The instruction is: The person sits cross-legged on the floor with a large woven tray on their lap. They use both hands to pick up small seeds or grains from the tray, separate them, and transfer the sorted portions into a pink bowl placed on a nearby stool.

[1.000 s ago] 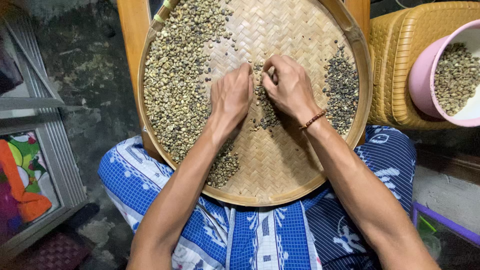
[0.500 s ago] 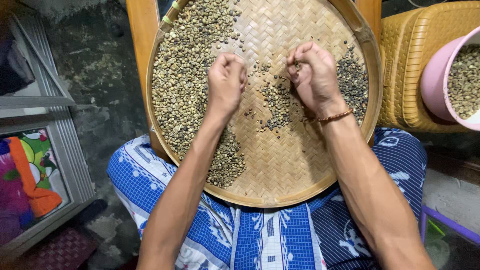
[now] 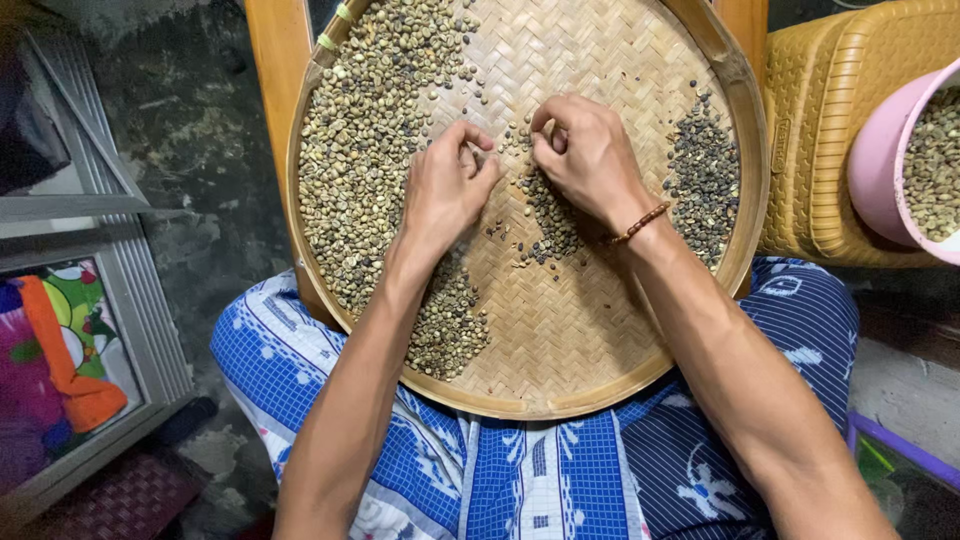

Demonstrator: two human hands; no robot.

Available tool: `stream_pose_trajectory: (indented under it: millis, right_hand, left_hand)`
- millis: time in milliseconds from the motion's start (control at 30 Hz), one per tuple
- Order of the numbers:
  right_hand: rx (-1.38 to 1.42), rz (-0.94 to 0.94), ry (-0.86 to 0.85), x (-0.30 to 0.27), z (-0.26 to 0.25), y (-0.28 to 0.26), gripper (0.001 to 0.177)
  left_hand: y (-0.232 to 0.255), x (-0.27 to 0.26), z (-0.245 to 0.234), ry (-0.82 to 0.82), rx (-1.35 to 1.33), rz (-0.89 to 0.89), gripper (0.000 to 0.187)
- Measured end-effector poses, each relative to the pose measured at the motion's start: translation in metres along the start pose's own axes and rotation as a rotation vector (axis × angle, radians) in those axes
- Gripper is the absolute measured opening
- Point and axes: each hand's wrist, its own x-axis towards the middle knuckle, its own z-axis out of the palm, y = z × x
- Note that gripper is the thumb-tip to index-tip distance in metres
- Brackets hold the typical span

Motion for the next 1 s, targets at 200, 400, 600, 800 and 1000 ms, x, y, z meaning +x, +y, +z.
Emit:
stream_pose_trajectory:
  millis: [200,400,600,800,1000]
  right_hand:
    - [-0.052,-0.037,0.014,-0.005,0.004,-0.006,0.005]
    - [0.864,0.314,0.149,-0.001,-0.015,-0.010,0.004]
    - [0.993,0.603,0.034,0.006,-0.029,-0.023,0.003]
    - [0.114,0.153,-0.086,0.002,-0.005,-0.030,0.005]
    - [-0.035,0.054,-0.034,-0.001,0.015,-0.016,0.006]
  left_hand:
    - [0.006,-0.011,0.000,-0.082,0.222,0.097,0.013]
    - [0.002,-0.007,0.006,-0.107,-0.416,-0.268,0.003]
    - [-0.033,0.014,0.010,-0.077,-1.029,0.064,0.015]
    - [-0.009,0.001,0.012,0.113,-0.469,-0.149,0.009]
    - [0.001,0.005,0.018,0.090,-0.010,-0.008,0.015]
